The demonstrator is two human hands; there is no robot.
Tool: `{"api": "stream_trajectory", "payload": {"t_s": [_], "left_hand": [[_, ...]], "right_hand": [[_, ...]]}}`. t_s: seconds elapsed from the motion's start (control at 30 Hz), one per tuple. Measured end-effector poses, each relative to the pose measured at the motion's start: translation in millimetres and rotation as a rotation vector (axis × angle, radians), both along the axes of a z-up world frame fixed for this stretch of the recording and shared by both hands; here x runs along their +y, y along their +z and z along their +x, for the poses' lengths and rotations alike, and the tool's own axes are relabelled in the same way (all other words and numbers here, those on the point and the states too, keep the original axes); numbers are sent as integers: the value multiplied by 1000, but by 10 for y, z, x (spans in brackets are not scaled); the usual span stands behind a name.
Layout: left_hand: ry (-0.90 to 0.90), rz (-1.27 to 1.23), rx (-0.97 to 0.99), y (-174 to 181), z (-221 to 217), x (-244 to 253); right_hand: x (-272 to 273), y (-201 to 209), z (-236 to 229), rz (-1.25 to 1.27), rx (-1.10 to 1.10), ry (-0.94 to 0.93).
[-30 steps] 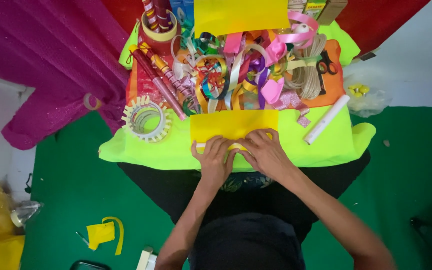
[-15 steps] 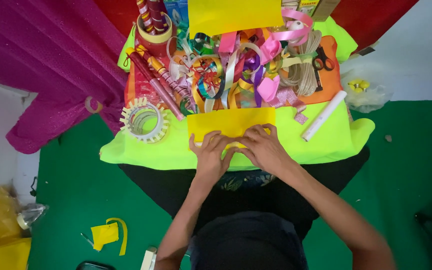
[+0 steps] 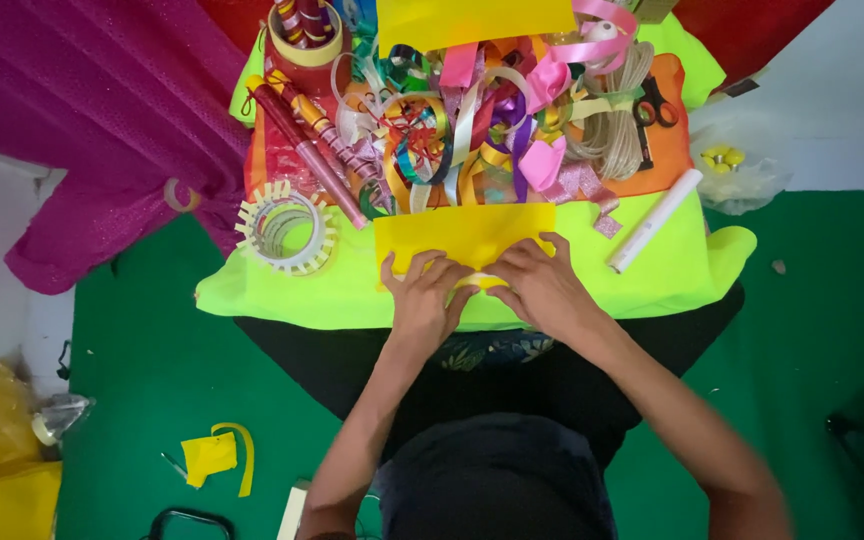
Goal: A person is crafting a decorative item by cutting yellow paper with scissors and carefully folding and rolling it around a white tube, surrounded by various colorful ribbons and craft supplies.
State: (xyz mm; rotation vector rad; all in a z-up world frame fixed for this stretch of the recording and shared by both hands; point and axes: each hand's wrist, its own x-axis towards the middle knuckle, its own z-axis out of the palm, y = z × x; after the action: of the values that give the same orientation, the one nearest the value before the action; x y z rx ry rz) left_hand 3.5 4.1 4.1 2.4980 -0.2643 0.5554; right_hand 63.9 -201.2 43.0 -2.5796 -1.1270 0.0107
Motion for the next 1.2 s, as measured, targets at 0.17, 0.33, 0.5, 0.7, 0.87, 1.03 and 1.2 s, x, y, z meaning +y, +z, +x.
{"api": "stream_trajectory", "payload": {"t_s": [0.17,0.33,0.5,0.7,0.87,1.03,1.2], "left_hand": [[-29,-12,13,-39,35,42],[-67,-37,36,34,50,85],[-44,-36,18,105,34,63],[-41,126,11,164,36,-24],[-91,30,35,139,18,-413],[-118,13,10,56,147,-608],[-99,-76,-14,78,184,-642]], "right_hand": [[-57,-21,-13,31,27,-24],[-269,-110,0,64,49,-90],[-511,-82,-14,87,39,-177],[-561,-73,-6,126,73,-188],[-560,-59,-10,135,93,-197],[-550,-9,-2,127,120,-197],[-560,-15,-7,161,111,-194]]}}
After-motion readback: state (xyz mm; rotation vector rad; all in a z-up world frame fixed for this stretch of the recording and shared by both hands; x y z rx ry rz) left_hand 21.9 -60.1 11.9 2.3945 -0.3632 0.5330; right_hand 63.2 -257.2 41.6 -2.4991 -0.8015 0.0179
